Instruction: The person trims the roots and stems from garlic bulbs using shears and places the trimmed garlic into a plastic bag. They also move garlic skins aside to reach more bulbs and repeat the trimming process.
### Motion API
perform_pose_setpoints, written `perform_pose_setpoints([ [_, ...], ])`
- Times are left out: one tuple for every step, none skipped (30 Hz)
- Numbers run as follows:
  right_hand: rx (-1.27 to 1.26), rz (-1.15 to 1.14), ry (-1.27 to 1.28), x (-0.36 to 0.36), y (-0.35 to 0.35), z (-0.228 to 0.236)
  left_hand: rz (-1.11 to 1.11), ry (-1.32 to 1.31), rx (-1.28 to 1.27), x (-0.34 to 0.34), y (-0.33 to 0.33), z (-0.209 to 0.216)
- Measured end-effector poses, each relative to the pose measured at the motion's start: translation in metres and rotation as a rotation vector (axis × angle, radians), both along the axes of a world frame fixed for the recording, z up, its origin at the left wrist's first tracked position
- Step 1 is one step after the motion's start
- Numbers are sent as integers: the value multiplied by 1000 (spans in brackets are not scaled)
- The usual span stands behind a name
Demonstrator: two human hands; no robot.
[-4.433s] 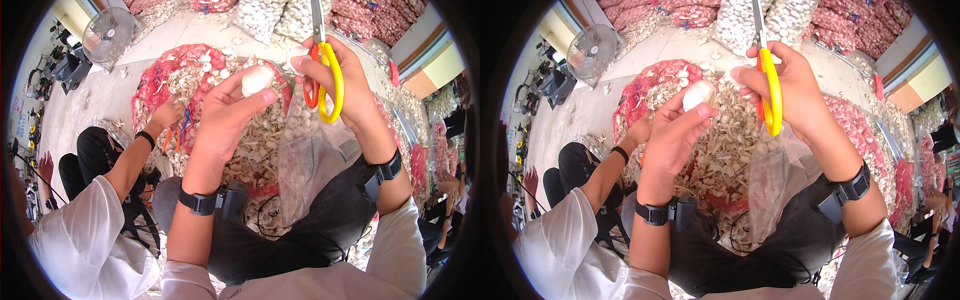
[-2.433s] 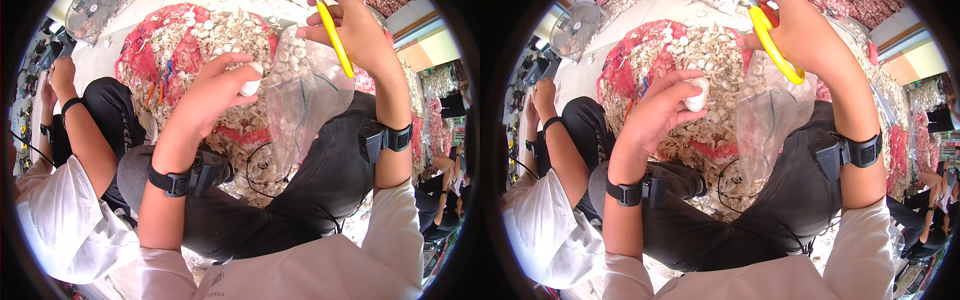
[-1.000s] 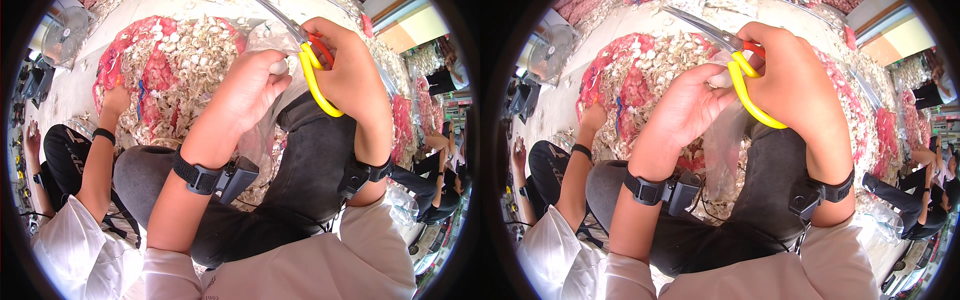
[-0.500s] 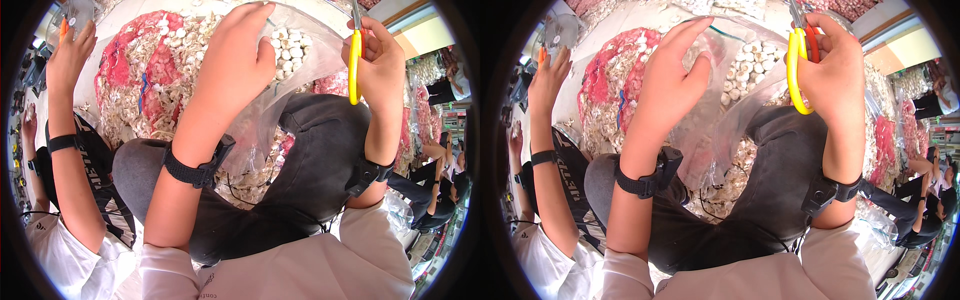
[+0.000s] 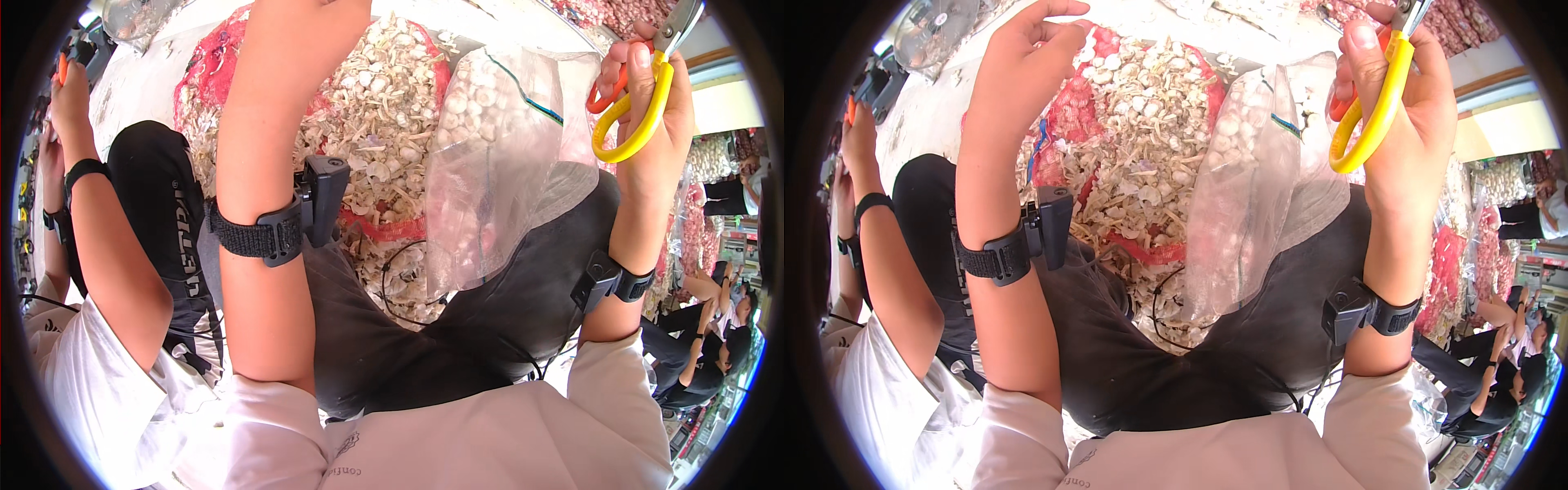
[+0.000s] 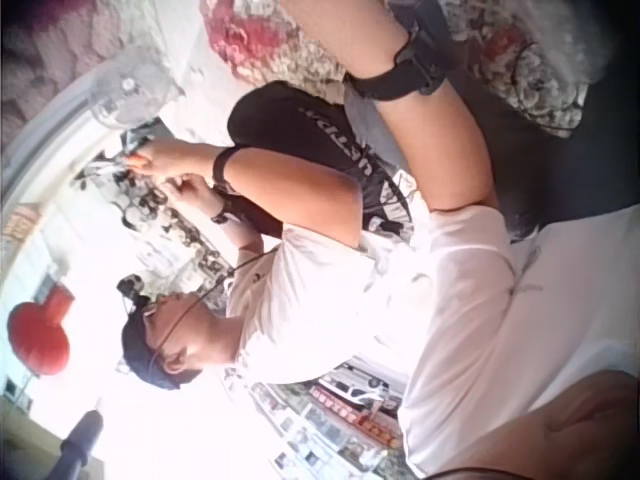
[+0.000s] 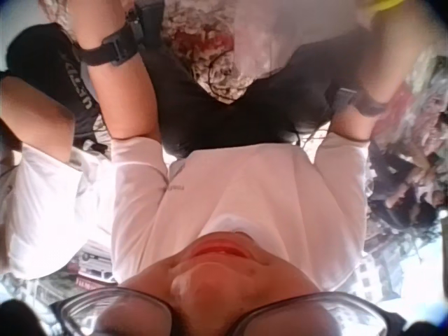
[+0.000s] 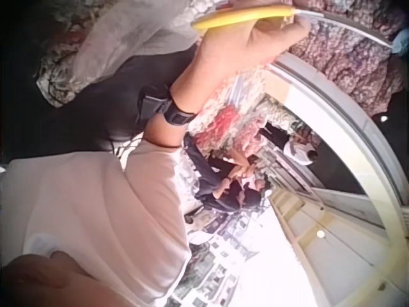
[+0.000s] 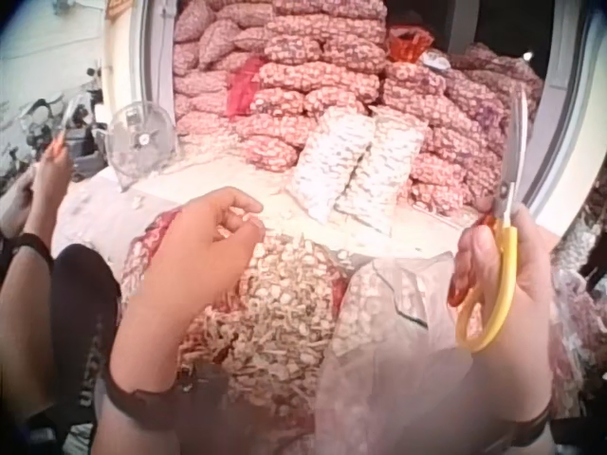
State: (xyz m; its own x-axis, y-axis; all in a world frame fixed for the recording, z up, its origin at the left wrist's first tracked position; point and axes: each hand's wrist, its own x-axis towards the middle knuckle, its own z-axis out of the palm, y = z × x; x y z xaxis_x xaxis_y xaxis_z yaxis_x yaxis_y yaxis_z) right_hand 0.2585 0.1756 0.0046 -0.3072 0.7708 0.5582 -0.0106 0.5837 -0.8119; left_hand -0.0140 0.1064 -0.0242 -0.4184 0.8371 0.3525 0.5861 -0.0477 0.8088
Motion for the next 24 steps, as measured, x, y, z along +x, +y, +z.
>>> perform_pose_setpoints([
  [-1,14,-3,-9,-5,0,-20,-8,12,-16,-2,-5],
  [4,132,71,-19,-15,0,-30,7,-61,-34,-5,-8],
  [8,244,143,-25,-22,-1,-21,-1,-62,-42,-9,-8],
  [-3,369,148,-28,-25,-3,14,-3,-194,-50,-14,-8],
  [-30,441,202,-38,-37,-9,49,-5,-328,-60,-19,-9],
  [-10,400,99,-52,-54,-12,4,33,-436,-85,-24,-18],
  [-29,361,6,-61,-65,-21,-13,16,-431,-84,-16,-28],
  [-57,352,-65,-77,-80,-28,33,47,-615,-87,-20,-29],
  [-379,379,22,-92,-95,-43,50,59,-703,-88,-21,-28],
  [-647,366,-143,-103,-101,-53,72,73,-795,-92,-26,-27],
  [-792,296,-296,-112,-99,-78,57,79,-825,-94,-28,-24],
  [-942,257,-397,-122,-96,-112,33,87,-854,-97,-31,-23],
  [-1217,162,-374,-133,-101,-130,1,89,-885,-100,-33,-27],
  [-1461,204,-303,-137,-95,-169,7,-20,-944,-116,-31,-30],
  [-1603,103,-204,-142,-92,-200,-19,-25,-938,-115,-26,-33],
  [-1739,9,-102,-143,-88,-229,-15,-4,-898,-115,-22,-32],
  [-1736,2,-100,-138,-81,-265,0,21,-859,-115,-20,-30],
  [-1553,-164,-376,-131,-72,-303,-32,-16,-824,-112,-13,-32],
  [-1355,-311,-645,-130,-70,-326,-32,-18,-828,-109,-10,-34],
  [-1362,-301,-658,-129,-75,-335,-29,4,-825,-106,-11,-35],
  [-1172,-257,-874,-141,-95,-335,26,41,-843,-112,-31,-23],
  [-962,-300,-1074,-128,-91,-339,15,71,-825,-105,-24,-27],
  [-964,-316,-1088,-120,-85,-343,0,56,-825,-100,-17,-33],
  [-1000,-284,-1124,-122,-83,-341,7,67,-809,-102,-16,-35],
])
